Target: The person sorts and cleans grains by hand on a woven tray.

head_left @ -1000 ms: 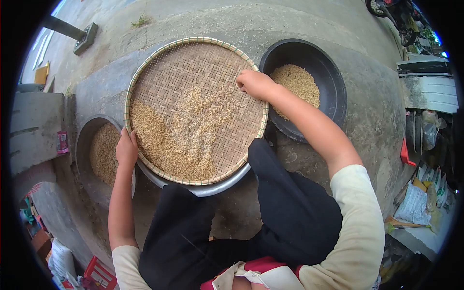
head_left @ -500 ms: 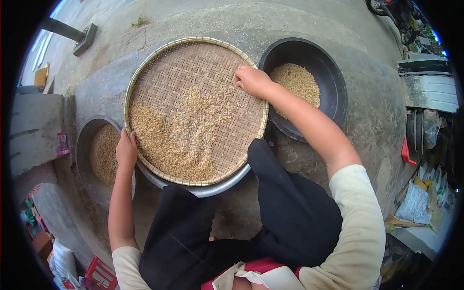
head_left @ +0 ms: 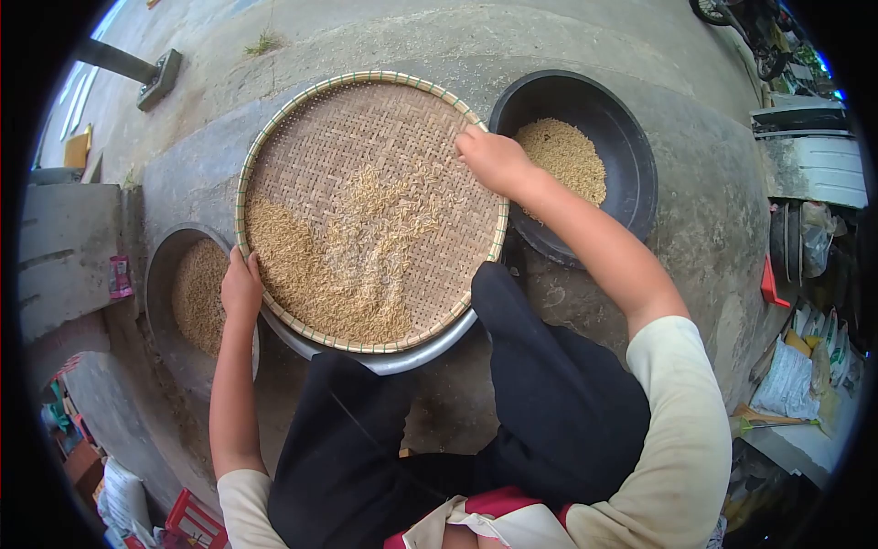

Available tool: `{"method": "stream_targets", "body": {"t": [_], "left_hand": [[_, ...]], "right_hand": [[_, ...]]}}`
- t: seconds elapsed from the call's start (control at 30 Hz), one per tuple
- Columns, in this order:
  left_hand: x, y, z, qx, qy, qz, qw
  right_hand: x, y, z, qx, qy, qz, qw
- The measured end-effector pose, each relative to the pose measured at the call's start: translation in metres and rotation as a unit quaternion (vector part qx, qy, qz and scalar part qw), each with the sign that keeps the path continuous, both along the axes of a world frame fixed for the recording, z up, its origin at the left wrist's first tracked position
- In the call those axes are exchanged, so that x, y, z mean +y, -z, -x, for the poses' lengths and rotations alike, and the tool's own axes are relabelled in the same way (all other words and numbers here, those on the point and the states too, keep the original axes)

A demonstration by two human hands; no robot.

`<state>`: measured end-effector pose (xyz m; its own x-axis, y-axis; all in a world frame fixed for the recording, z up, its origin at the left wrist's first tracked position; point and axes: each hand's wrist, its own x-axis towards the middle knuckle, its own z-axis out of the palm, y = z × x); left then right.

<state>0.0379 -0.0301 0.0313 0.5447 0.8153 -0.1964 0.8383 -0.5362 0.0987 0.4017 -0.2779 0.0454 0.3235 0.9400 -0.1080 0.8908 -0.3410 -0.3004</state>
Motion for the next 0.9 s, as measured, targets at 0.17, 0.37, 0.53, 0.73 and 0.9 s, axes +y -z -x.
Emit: {"method": "stream_targets", "body": {"t": [0.17,0.37,0.53,0.73,0.9], "left_hand": [[0.002,0.002,0.003,-0.012,0.004,0.003,1.000],[0.001,0.000,0.001,0.001,-0.008,0.006,1.000],[0.002,0.003,0.002,0.002,-0.004,0.005,1.000],[0.001,0.000,0.001,-0.003,-0.001,0.011,1.000],[0.001,0.000,0.001,-0.007,-0.002,0.010,1.000]], "right_hand": [[-0.054,-0.021,-0.040,-0.062,0.142,0.069,0.985],[-0.069,-0.028,-0.038,-0.053,0.096,0.018,0.994],[-0.015,-0.021,0.004,0.115,0.013,-0.062,0.991],[0.012,0.022,0.005,0.160,-0.022,-0.044,0.986],[0.014,0.025,0.007,0.162,-0.024,-0.015,0.986]]}}
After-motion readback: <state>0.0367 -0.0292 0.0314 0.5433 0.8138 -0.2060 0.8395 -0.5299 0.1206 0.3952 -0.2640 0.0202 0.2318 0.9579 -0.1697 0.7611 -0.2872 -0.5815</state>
